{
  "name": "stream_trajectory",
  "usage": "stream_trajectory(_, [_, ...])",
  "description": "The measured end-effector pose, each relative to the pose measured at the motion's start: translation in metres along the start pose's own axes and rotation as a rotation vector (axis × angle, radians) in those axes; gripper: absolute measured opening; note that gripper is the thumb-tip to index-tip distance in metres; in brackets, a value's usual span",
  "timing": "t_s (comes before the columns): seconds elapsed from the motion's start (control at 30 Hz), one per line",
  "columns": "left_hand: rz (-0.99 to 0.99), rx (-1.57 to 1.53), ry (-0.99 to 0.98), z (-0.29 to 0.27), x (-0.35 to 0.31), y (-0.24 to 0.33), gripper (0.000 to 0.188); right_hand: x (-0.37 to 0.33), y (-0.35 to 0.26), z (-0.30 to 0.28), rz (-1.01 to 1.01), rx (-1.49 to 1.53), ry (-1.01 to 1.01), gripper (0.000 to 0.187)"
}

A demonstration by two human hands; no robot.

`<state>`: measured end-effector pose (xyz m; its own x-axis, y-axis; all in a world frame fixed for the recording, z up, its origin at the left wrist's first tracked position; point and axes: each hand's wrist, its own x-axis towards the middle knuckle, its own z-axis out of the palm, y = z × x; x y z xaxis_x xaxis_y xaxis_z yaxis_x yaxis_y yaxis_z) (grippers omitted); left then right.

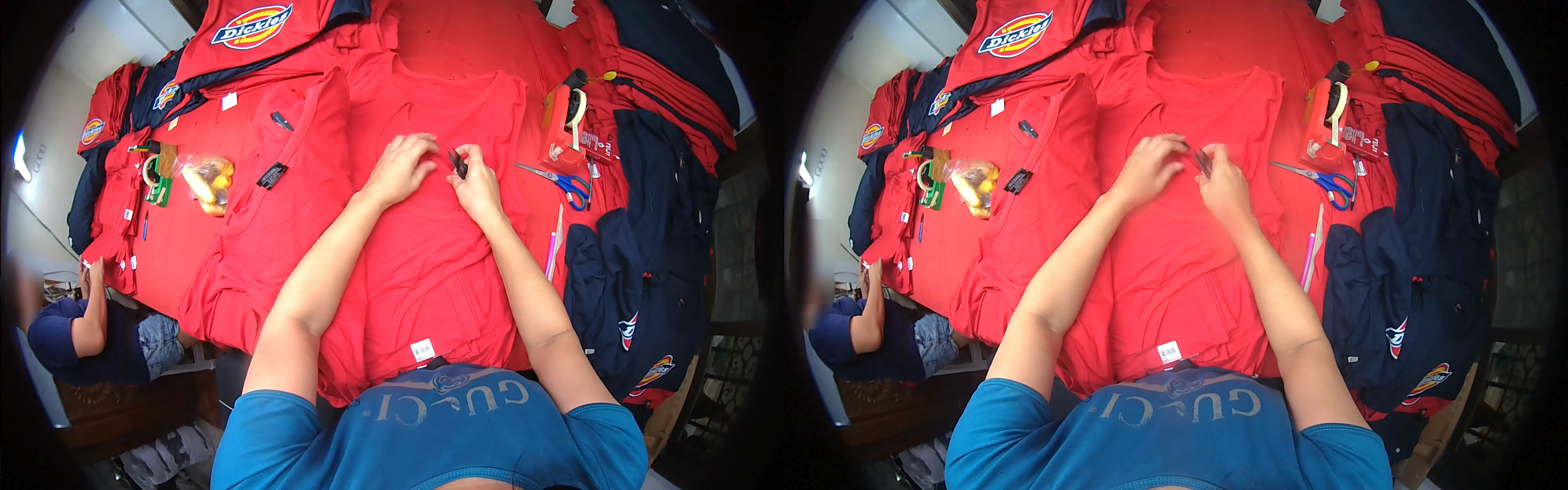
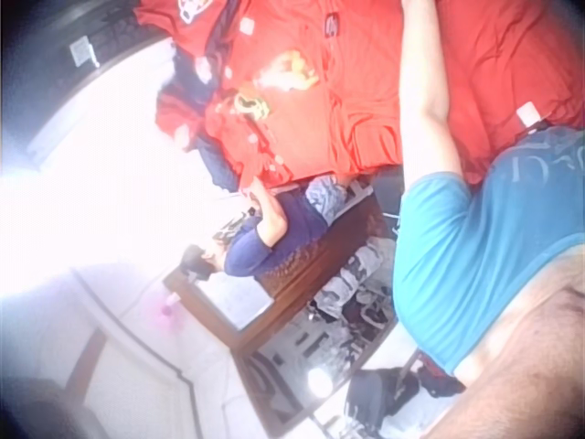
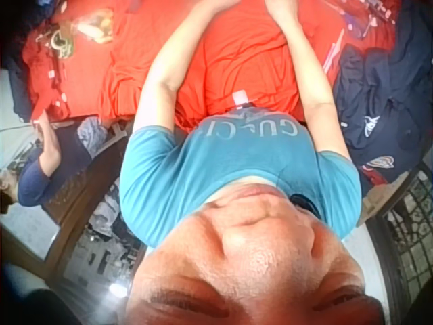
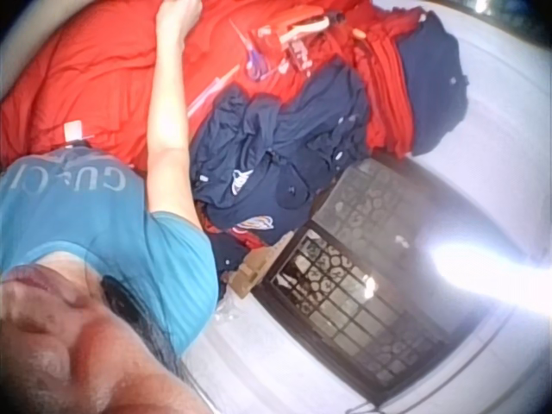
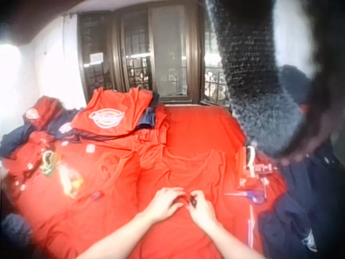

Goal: The person processes a stack of red Dickies shirts by writing on tags with a pink marker, folding the shirts, and cutting off tags with scissors. The person handles the shirts one at a time, placing the finished items into a pile.

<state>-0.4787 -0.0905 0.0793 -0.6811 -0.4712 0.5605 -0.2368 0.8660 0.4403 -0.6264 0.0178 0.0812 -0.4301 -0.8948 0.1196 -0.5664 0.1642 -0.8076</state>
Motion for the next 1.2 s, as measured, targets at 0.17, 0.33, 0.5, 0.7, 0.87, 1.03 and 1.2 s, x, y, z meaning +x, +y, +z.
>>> stream_trajectory(0.17, [0.06,0.194,-0.201,-0.016,0.002,0.015,0.015,-0.014,-0.004,0.005,-0.176,0.028,0.104,0.039])
stream_trajectory(0.33, [0.216,0.432,-0.38,-0.039,-0.019,0.033,0.007,-0.043,-0.01,0.002,-0.353,-0.072,0.005,0.041])
stream_trajectory(0.5, [-0.074,0.3,-0.424,-0.05,-0.042,0.035,0.013,-0.047,-0.017,0.002,0.027,0.183,-0.222,0.043])
stream_trajectory(0.7, [-0.435,-0.016,-0.423,-0.066,-0.03,0.031,0.016,-0.052,-0.007,0.013,-0.03,0.199,-0.16,0.039])
stream_trajectory(0.87, [-0.466,0.005,-0.369,-0.059,-0.033,0.027,0.017,-0.053,-0.023,0.006,0.015,0.133,-0.206,0.036])
stream_trajectory(1.03, [-0.366,0.093,-0.337,-0.053,-0.039,0.027,0.015,-0.038,-0.037,-0.006,0.02,0.109,-0.224,0.034])
stream_trajectory(1.2, [-0.276,0.256,-0.316,-0.039,-0.037,0.033,0.022,-0.02,-0.023,-0.011,-0.023,0.154,-0.016,0.031])
